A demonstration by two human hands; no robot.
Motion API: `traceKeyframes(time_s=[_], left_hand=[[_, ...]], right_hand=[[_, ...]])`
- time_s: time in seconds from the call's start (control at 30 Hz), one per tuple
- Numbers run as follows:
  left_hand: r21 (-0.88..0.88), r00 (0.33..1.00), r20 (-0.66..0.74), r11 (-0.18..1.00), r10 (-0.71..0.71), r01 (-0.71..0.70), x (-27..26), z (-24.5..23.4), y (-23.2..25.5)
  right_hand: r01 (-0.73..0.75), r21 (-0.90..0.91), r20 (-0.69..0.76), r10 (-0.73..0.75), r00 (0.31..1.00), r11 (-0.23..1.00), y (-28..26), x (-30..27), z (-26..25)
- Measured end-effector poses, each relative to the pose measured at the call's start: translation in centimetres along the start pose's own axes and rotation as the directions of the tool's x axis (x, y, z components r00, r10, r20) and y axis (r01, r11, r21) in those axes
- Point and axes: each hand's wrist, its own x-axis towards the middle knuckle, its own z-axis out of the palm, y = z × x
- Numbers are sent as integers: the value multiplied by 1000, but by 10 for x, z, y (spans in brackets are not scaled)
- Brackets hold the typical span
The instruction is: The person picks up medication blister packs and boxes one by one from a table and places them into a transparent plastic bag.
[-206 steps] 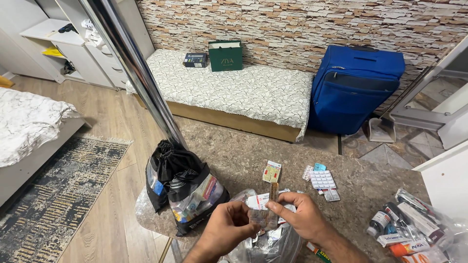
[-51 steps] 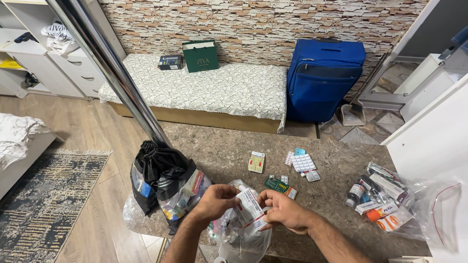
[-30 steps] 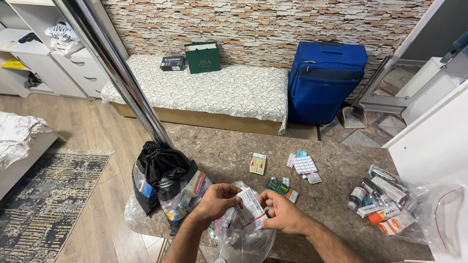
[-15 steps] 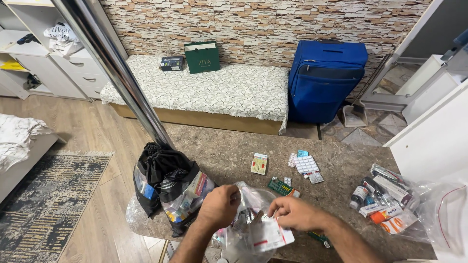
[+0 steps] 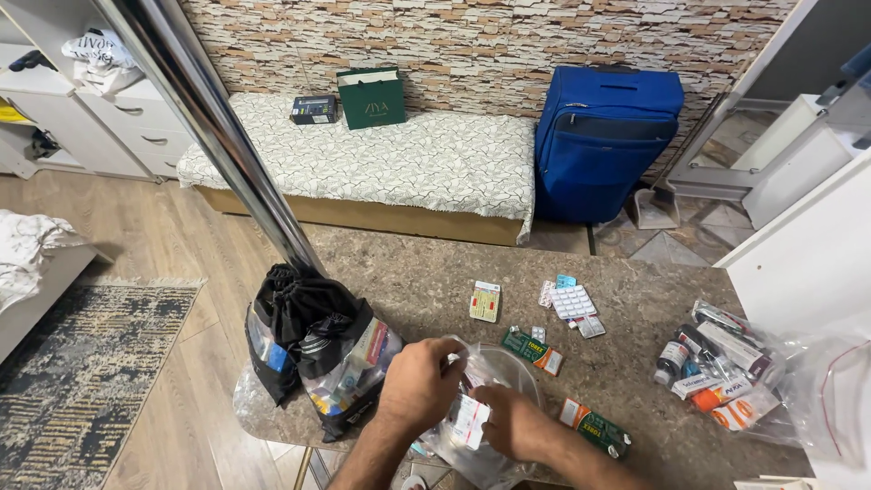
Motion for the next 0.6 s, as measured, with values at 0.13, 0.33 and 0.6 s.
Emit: traceKeyframes(time_s=[0.13,0.33,0.6], left_hand=[[17,999,-14,999,-44,45,0,-8,-13],[-6,997,39,997,-71,71,3,-17,-30],[-12,993,116,999,-28,30,5,-27,-27]], right_hand=[[-186,135,146,166,975,973,-15,5,-26],[-245,680,82,260,962,691,56,43,-65],[-365,57,-342,361,868,929,182,101,-3]])
